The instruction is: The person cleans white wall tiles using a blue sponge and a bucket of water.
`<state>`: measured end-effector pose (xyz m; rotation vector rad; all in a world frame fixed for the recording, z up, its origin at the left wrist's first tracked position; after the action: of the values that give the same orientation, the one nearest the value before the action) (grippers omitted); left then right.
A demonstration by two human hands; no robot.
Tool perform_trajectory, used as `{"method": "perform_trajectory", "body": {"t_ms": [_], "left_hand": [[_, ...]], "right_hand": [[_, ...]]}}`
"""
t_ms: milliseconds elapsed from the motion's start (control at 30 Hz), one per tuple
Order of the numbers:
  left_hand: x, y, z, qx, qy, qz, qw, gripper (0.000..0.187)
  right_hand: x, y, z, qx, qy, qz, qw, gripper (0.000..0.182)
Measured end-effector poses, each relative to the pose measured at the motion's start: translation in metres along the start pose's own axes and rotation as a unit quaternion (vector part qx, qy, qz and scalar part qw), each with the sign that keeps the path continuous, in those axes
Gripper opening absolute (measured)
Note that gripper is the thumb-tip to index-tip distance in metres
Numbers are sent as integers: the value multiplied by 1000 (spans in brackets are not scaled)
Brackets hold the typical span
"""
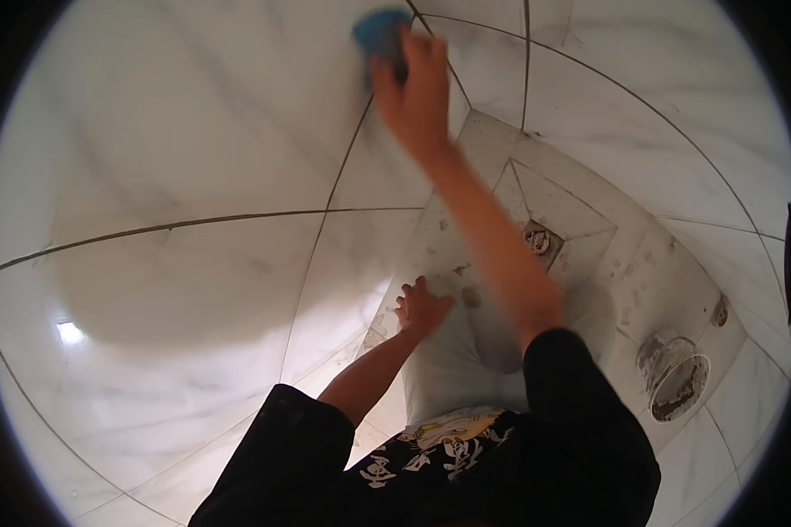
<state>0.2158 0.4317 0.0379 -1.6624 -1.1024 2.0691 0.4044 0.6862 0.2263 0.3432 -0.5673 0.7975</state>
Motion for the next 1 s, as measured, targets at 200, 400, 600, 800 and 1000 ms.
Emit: {"method": "perform_trajectory", "body": {"t_ms": [200, 400, 600, 800, 1000], "left_hand": [[-2, 1, -1, -5, -2, -22, 1000, 86], [3, 6, 3, 0, -5, -12, 1000, 84], [-1, -2, -9, 22, -29, -4, 999, 85], [-2, 1, -4, 8, -9, -3, 1000, 87], [-1, -1, -8, 24, -16, -8, 1000, 84]], "right_hand": [[-148, -36, 84, 273, 16, 242, 931, 49], [-16, -17, -66, -61, -16, -47, 997, 33], [-87, -37, -17, 129, 45, 194, 971, 33], [-20, -9, -75, -68, 14, -45, 997, 39], [-108, -46, -20, 106, 62, 140, 983, 33]]}}
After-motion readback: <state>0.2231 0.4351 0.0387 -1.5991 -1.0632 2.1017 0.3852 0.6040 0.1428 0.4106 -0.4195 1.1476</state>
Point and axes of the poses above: each hand's wrist, its own x-axis towards the middle knuckle, its own y-axis out of the palm, z = x × y, the point moved 3 cm from there along x, towards the middle knuckle, and after that the axes turned 4 degrees about -y, right-handed, at the moved point
